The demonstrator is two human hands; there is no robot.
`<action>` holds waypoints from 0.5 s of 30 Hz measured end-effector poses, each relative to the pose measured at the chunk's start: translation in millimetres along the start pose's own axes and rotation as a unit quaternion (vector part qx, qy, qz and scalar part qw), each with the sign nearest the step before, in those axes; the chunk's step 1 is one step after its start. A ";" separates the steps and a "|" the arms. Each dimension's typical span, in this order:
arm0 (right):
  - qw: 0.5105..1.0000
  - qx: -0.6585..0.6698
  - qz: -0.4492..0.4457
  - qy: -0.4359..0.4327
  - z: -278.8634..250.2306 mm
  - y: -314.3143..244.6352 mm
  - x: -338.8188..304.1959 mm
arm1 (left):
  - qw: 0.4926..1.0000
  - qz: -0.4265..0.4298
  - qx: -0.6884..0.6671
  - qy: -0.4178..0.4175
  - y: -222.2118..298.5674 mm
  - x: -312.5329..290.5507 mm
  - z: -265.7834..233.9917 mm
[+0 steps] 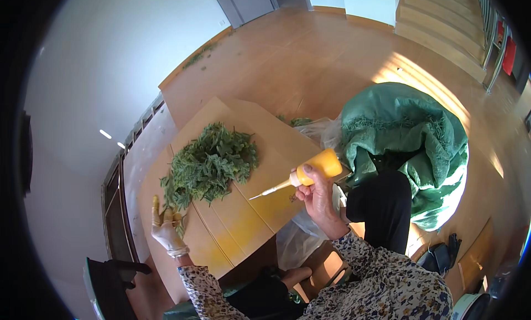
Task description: Applying glue to small green plant sprigs using a squeeze bottle
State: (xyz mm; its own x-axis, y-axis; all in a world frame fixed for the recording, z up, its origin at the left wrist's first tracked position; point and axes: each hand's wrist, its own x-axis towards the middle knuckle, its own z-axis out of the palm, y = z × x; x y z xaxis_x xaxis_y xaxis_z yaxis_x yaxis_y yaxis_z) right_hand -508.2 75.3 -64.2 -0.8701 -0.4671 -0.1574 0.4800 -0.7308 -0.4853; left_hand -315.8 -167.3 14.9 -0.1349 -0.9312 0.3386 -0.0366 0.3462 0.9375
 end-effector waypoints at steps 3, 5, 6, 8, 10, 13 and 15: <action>0.999 0.002 0.029 0.013 1.9 3.7 4.8 | 0.986 -0.036 -0.020 -0.159 -1.4 -38.7 13.7; 0.999 0.001 0.027 0.027 2.2 0.1 2.1 | 0.968 -0.095 -0.002 -0.232 -20.3 -68.5 29.2; 0.999 -0.006 0.023 0.025 3.5 -3.2 4.1 | 0.957 -0.127 0.003 -0.262 -39.2 -82.2 36.1; 1.000 -0.013 0.007 0.018 4.7 -4.7 5.6 | 0.952 -0.133 0.058 -0.269 -87.4 -103.7 33.9; 0.999 -0.031 -0.016 -0.019 14.6 4.0 5.4 | 0.958 -0.136 0.101 -0.231 -116.2 -120.4 21.4; 0.999 -0.019 0.007 -0.048 9.6 27.9 14.7 | 0.957 -0.197 0.084 -0.194 -131.2 -134.0 11.2; 0.997 -0.016 0.033 -0.062 14.5 52.9 12.6 | 0.958 -0.194 0.096 -0.188 -141.4 -135.1 6.9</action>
State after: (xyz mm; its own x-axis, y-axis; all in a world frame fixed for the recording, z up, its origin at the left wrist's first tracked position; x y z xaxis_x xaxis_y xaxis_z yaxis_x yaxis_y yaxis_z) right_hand -492.2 23.5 -79.4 -0.8150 -0.5732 -0.0845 0.5310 -0.6806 -0.5047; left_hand -299.3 -89.6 -163.9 -0.4207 -0.8994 -0.1187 -0.3335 0.0316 0.9422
